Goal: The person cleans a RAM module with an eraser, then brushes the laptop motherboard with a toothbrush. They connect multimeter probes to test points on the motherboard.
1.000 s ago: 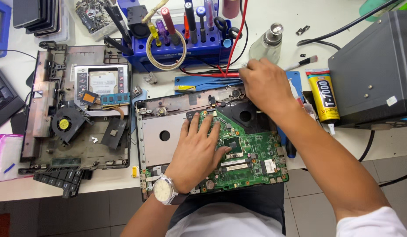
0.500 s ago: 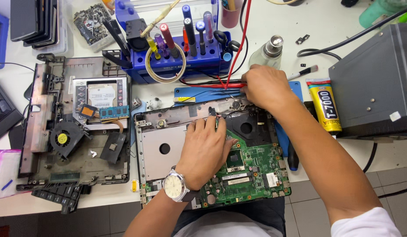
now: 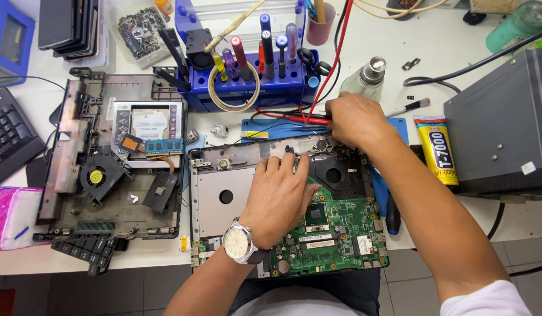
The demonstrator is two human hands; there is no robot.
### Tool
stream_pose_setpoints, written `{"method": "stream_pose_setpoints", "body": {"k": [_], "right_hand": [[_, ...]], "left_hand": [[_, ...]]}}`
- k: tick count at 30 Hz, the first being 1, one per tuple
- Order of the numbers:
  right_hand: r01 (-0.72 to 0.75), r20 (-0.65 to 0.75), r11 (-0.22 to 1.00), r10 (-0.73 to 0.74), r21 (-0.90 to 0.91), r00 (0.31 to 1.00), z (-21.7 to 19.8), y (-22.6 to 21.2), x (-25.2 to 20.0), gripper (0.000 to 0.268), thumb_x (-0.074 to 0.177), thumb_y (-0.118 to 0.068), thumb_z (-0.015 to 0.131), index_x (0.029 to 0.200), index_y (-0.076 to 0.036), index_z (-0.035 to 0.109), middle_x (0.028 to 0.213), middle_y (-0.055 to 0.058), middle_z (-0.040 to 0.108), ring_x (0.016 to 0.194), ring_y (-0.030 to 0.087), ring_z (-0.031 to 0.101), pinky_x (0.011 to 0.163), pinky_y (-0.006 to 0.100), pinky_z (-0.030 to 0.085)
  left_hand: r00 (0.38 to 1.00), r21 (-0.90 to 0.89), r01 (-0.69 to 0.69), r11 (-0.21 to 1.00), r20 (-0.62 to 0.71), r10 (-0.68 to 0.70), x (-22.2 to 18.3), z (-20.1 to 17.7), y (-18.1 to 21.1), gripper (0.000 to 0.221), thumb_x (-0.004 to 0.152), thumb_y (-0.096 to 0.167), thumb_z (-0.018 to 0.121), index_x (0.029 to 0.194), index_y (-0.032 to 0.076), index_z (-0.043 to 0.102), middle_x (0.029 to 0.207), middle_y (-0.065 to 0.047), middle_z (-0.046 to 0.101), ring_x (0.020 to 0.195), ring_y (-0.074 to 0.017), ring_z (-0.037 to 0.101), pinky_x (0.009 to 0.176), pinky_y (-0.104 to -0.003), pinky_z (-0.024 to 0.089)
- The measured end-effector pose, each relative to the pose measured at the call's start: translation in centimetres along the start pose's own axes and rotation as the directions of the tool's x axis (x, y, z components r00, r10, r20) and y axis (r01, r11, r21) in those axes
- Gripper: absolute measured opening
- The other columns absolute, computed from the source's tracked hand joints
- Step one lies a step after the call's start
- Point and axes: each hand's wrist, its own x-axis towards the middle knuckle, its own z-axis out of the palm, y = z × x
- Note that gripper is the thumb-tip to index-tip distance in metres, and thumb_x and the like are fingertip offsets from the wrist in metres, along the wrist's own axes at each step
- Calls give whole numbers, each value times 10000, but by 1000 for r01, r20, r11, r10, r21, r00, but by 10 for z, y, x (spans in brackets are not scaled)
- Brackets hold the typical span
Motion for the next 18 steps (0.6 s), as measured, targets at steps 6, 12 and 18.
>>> {"method": "stream_pose_setpoints", "body": {"k": [6,12,18], "right_hand": [[90,-103,990,-102,-107,990,-9,-5,-22,250,884,-107,610,1069,-49,767,939,168,740,985,405,709,818,562,580],[62,-242,998,-52,31,969,-47,-11,-90,174,961,-187,566,990,-154,734,894,95,699,973,342,693,842,486,570],[65,-199,840,51,538,979,-68,-15,-141,242,974,-100,557,1097,-67,763,947,260,747,1019,454,706,873,555,539]], "left_hand": [[1000,-38,11,999,25,-10,-3,1,-3,599,957,449,624,1384,32,570,1088,-165,628,1010,-393,667,1014,-548,440],[999,-109,26,994,30,-23,-5,14,-10,607,955,442,617,1396,29,553,1129,-150,609,1050,-386,664,1001,-522,458],[996,-76,11,997,-88,-17,-7,31,-14,593,935,448,635,1344,21,589,1090,-140,626,1032,-362,662,940,-487,471]]}}
